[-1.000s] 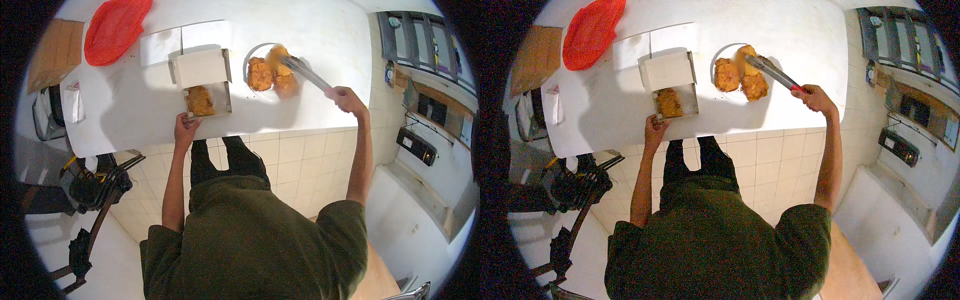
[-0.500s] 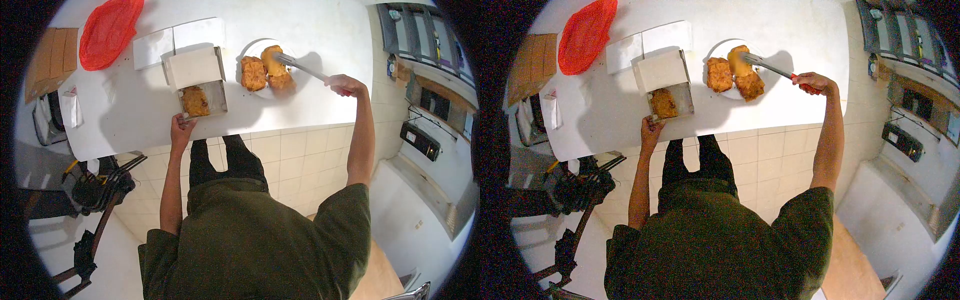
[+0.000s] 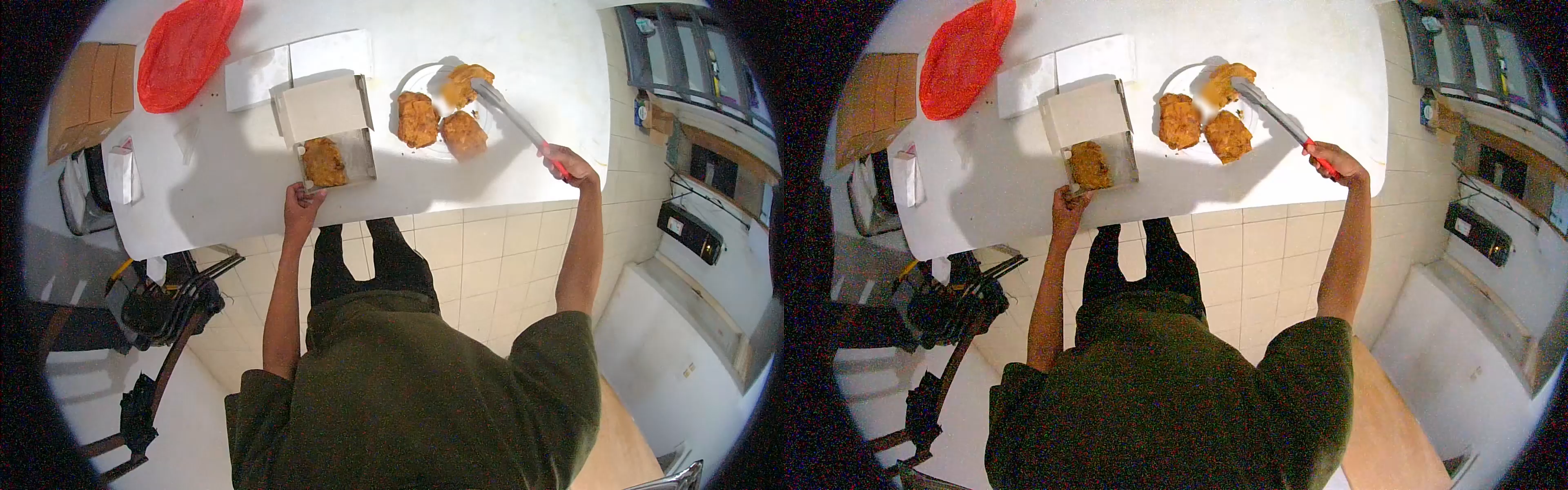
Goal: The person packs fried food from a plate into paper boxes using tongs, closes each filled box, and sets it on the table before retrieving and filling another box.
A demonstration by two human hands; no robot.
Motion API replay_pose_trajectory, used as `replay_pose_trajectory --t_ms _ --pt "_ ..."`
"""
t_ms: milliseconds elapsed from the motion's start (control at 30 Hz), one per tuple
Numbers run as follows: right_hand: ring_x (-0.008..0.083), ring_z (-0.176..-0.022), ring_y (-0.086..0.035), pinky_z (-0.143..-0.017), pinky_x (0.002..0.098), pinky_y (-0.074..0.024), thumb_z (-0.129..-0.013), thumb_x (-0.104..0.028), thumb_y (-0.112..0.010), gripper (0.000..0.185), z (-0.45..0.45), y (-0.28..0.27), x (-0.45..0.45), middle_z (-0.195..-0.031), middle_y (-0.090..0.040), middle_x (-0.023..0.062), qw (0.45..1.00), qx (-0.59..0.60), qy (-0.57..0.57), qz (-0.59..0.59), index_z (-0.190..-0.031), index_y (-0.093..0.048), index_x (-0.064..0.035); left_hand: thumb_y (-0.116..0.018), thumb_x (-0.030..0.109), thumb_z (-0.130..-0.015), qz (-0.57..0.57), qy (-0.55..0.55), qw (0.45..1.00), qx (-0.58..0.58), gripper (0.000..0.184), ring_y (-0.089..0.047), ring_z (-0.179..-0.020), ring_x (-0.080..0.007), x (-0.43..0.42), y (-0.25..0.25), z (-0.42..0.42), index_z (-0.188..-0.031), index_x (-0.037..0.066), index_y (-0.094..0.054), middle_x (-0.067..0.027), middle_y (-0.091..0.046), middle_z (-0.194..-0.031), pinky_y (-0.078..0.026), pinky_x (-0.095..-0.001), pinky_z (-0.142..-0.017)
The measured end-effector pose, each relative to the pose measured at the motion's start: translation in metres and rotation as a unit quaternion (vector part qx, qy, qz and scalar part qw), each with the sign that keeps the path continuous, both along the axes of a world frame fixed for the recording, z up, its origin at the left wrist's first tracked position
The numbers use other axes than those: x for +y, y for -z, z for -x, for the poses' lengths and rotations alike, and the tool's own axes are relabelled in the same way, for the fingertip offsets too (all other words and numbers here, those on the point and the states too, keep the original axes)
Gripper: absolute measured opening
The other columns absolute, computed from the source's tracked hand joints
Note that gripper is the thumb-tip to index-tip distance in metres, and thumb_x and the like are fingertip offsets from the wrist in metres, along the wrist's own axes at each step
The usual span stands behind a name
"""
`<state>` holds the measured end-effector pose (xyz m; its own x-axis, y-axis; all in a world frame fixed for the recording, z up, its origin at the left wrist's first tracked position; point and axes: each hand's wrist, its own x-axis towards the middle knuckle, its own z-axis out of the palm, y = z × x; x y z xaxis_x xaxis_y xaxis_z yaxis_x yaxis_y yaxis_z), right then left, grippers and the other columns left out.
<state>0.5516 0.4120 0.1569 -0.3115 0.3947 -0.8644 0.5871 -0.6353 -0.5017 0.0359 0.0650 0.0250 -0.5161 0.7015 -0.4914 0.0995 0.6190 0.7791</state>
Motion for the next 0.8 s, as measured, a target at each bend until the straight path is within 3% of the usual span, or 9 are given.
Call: replay_pose_trajectory --t_ms 233,367,433,533,667,767,800 --pt "0.0032 -0.047 -0.035 -0.041 0.0192 -0.0285 -0.095 -0.042 -0.065 0.037 0.002 -0.017 -0.05 -0.062 -0.044 -0.0062 0.998 0.032 0.049 -0.025 -0.098 -0.061 -0.0049 -0.085 0.037 -0.078 0.007 -0.003 1.0 -0.025 0.067 -0.055 -0.08 -0.0131 -0.01 0.02 0.007 -0.122 -0.001 -0.049 -0.0057 -0.058 -0.093 -0.05 -0.0282 -0.073" --pt "0.0026 -0.047 -0.039 -0.041 0.018 -0.0317 -0.093 -0.036 -0.07 0.033 0.012 -0.016 -0.088 -0.066 -0.05 -0.0039 0.995 0.086 0.044 0.012 -0.1 -0.063 -0.0047 -0.085 0.035 -0.077 -0.005 -0.004 0.999 -0.046 0.069 -0.057 -0.081 -0.0148 -0.002 0.002 0.001 -0.123 0.0 -0.048 -0.0081 -0.06 -0.097 -0.051 -0.0302 -0.074" --pt "0.0026 -0.048 -0.039 -0.041 0.018 -0.031 -0.091 -0.035 -0.072 0.033 0.036 -0.02 -0.106 -0.065 -0.05 -0.004 0.996 0.082 0.014 0.025 -0.1 -0.064 -0.0039 -0.085 0.034 -0.078 -0.007 0.001 0.999 -0.049 0.068 -0.057 -0.082 -0.0155 -0.003 0.001 0.004 -0.123 0.0 -0.047 -0.0091 -0.06 -0.098 -0.052 -0.0309 -0.075" --pt "0.0027 -0.048 -0.04 -0.04 0.0185 -0.0301 -0.09 -0.032 -0.073 0.032 0.078 -0.027 -0.129 -0.065 -0.049 -0.0041 0.996 0.073 -0.036 0.038 -0.1 -0.065 -0.0027 -0.085 0.031 -0.078 -0.04 -0.005 0.997 -0.064 0.065 -0.058 -0.08 -0.0162 -0.015 0.048 0.007 -0.121 0.001 -0.047 -0.0101 -0.06 -0.098 -0.052 -0.0306 -0.072" --pt "0.0026 -0.048 -0.04 -0.04 0.0189 -0.0294 -0.089 -0.033 -0.074 0.032 0.121 -0.004 -0.145 -0.067 -0.052 -0.0038 0.984 0.134 -0.086 0.084 -0.097 -0.066 -0.0029 -0.085 0.029 -0.078 -0.078 0.008 0.994 -0.071 0.066 -0.055 -0.077 -0.0143 -0.017 0.05 0.006 -0.123 0.003 -0.044 -0.0096 -0.059 -0.097 -0.051 -0.0293 -0.068" --pt "0.0033 -0.045 -0.037 -0.039 0.0219 -0.0251 -0.091 -0.039 -0.068 0.036 0.161 -0.008 -0.151 -0.057 -0.047 -0.0056 0.983 0.109 -0.139 0.054 -0.088 -0.064 -0.0037 -0.085 0.027 -0.078 -0.105 0.008 0.992 -0.065 0.067 -0.054 -0.076 -0.0134 -0.024 0.069 0.006 -0.124 0.004 -0.043 -0.0086 -0.058 -0.096 -0.05 -0.0291 -0.067" --pt "0.0027 -0.048 -0.042 -0.04 0.0192 -0.0313 -0.087 -0.033 -0.076 0.031 0.161 0.005 -0.149 -0.065 -0.052 -0.0037 0.983 0.108 -0.103 0.11 -0.094 -0.066 -0.0049 -0.085 0.027 -0.078 -0.098 0.011 0.994 -0.047 0.067 -0.054 -0.075 -0.0133 -0.021 0.058 0.005 -0.124 0.004 -0.043 -0.0083 -0.058 -0.096 -0.05 -0.0291 -0.067"
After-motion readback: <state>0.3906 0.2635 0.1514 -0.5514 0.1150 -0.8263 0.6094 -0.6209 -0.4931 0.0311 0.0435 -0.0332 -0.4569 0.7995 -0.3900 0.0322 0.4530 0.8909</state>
